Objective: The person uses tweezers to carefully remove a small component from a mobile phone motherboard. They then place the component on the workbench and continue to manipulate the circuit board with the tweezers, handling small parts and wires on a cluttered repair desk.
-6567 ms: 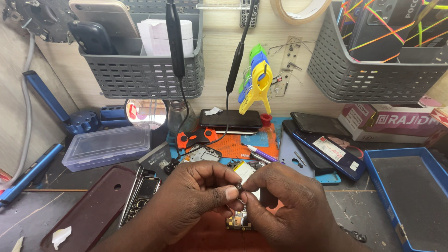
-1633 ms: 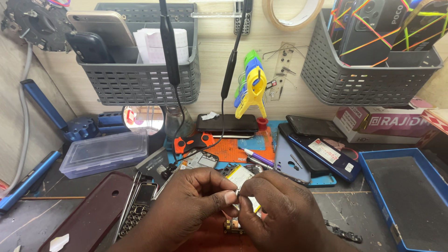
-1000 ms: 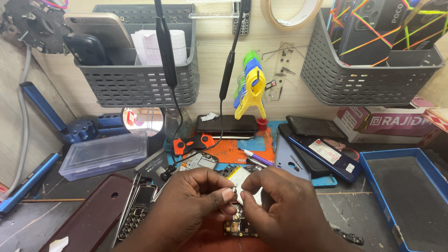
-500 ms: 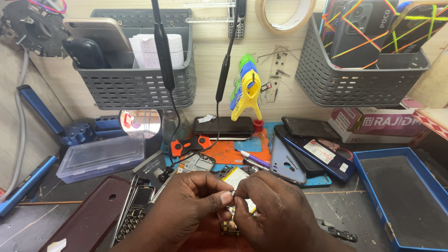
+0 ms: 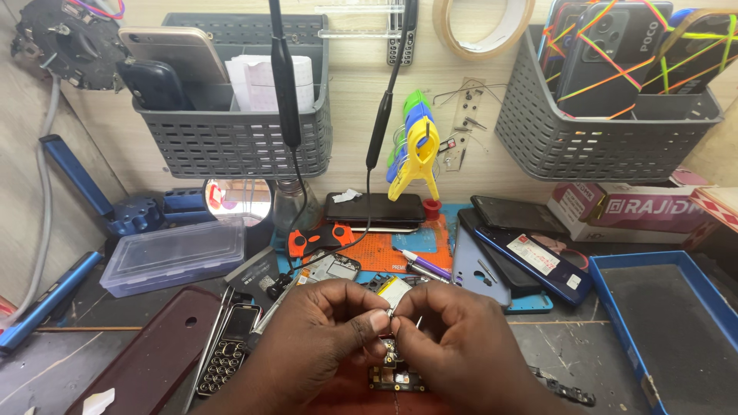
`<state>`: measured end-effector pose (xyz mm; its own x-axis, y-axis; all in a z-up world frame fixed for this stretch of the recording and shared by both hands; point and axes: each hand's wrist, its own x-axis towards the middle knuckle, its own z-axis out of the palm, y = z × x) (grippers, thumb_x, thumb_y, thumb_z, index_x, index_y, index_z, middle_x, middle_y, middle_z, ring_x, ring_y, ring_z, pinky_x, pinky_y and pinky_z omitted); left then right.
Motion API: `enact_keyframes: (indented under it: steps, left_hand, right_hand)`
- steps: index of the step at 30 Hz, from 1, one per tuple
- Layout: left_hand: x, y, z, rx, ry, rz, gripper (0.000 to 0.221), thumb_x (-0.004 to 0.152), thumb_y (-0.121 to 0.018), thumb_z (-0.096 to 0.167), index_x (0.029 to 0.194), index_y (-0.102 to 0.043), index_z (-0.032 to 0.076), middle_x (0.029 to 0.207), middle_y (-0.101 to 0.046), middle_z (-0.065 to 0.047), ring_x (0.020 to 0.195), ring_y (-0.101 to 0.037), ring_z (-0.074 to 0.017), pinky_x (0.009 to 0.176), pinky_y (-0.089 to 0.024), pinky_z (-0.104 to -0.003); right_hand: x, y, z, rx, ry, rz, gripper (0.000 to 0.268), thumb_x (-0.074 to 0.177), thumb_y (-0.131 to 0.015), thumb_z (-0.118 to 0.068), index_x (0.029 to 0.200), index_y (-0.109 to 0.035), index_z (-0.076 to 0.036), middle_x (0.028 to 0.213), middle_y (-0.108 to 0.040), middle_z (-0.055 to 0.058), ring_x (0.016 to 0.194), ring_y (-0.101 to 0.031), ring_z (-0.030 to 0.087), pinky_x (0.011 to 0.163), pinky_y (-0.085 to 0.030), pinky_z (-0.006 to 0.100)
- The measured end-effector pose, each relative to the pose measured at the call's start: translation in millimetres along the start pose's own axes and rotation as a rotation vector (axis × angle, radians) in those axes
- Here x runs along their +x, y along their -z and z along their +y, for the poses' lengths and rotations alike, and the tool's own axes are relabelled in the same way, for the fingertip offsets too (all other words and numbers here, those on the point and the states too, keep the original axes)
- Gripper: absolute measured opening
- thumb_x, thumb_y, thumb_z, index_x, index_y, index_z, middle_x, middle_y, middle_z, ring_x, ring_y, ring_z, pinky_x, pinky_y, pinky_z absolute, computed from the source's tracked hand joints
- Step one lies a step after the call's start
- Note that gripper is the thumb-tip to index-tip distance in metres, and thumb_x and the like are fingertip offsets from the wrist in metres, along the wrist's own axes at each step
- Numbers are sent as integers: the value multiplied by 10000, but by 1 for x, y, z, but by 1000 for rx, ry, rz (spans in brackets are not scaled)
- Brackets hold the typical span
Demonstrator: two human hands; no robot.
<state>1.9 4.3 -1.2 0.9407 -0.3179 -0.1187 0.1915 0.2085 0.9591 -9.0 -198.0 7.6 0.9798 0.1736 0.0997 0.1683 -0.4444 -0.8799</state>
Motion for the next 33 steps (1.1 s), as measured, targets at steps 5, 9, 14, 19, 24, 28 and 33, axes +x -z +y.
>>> enact_keyframes:
  steps: [5,9,14,19,24,28,33]
  left_hand:
    - [-4,0,4,4,65,-5,191,863,-754,112,988,-738,-32,828,-760,-86,705,-709,-117,665,-610,-268]
    - [-3,0,5,-81,148,12,205,839,-757,108,985,-738,-33,842,-763,-88,715,-708,-136,691,-625,-291]
    - [0,3,1,-168,83,-53,208,839,-774,83,982,-724,-59,847,-742,-122,712,-711,-170,690,-637,-333]
    - [-5,-2,2,-227,84,-14,203,801,-767,48,958,-709,-68,827,-748,-145,696,-728,-187,684,-654,-358]
    - [-3,0,5,-107,18,-24,207,830,-780,64,978,-742,-76,831,-756,-139,700,-715,-164,687,-635,-309]
    - [-3,3,4,-87,54,-4,208,826,-781,78,975,-744,-64,814,-748,-132,689,-711,-166,671,-630,-313]
    - [-2,2,3,-113,98,10,212,819,-779,76,979,-742,-57,820,-750,-116,683,-706,-163,664,-625,-312]
  right_hand:
    - [-3,-1,-4,-261,499,172,116,752,-781,-129,821,-708,-72,705,-699,26,473,-637,102,415,-500,290]
    - [-4,-2,-6,-372,735,247,121,787,-754,-111,849,-655,-78,765,-681,57,617,-695,202,543,-554,347]
    - [-5,-2,-8,-450,855,256,120,797,-730,-88,859,-634,-51,784,-658,91,664,-698,258,592,-572,376]
    - [-6,-5,-6,-389,787,254,106,804,-724,-81,842,-631,-46,777,-670,76,674,-727,225,586,-583,355]
    - [-7,-7,-6,-417,815,308,128,794,-745,-90,865,-646,-51,812,-695,79,704,-736,224,605,-589,351]
    - [-5,-5,-11,-457,897,326,168,780,-766,-98,892,-654,-43,841,-694,103,726,-732,244,619,-589,357]
    - [-6,-3,-13,-515,929,315,152,779,-759,-80,891,-663,-40,828,-688,118,709,-718,261,616,-584,375]
